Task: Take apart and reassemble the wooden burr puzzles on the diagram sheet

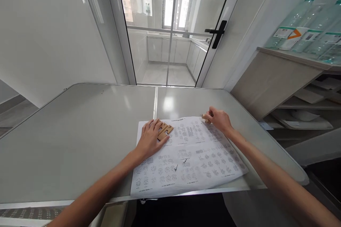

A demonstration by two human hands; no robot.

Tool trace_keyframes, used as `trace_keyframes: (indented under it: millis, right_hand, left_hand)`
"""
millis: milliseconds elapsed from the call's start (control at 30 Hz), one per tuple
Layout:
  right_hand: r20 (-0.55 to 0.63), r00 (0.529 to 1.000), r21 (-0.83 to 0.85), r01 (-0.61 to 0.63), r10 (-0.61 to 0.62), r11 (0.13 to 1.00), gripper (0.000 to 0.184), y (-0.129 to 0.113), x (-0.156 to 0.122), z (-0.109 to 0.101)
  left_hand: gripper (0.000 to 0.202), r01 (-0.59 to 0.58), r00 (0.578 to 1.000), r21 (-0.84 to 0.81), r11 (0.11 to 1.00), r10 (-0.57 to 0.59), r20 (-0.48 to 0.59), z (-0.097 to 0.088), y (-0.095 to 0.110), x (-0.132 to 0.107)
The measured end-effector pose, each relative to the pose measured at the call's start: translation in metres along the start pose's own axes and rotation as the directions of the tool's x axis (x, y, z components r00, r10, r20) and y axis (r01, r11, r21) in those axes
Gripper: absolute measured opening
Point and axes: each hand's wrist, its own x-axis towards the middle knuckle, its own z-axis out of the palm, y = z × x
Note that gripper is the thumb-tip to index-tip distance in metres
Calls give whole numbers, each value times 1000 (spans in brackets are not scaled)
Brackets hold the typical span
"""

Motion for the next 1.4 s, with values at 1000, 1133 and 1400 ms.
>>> trace_keyframes:
  millis: [1000,1133,1400]
  right_hand:
    - [308,829,14,487,-467,873,26,-114,-46,3]
    - [321,767,172,531,-556,830,40,-137,-62,34]
    - [174,784,317,529,-596,787,16,-139,-58,48]
  left_hand:
    - [40,19,997,-158,987,-31,-72,-7,3,0]
    - [32,57,992,-130,990,-72,-107,-7,-2,2]
    - [30,208,973,126,970,-193,-124,-8,-10,4]
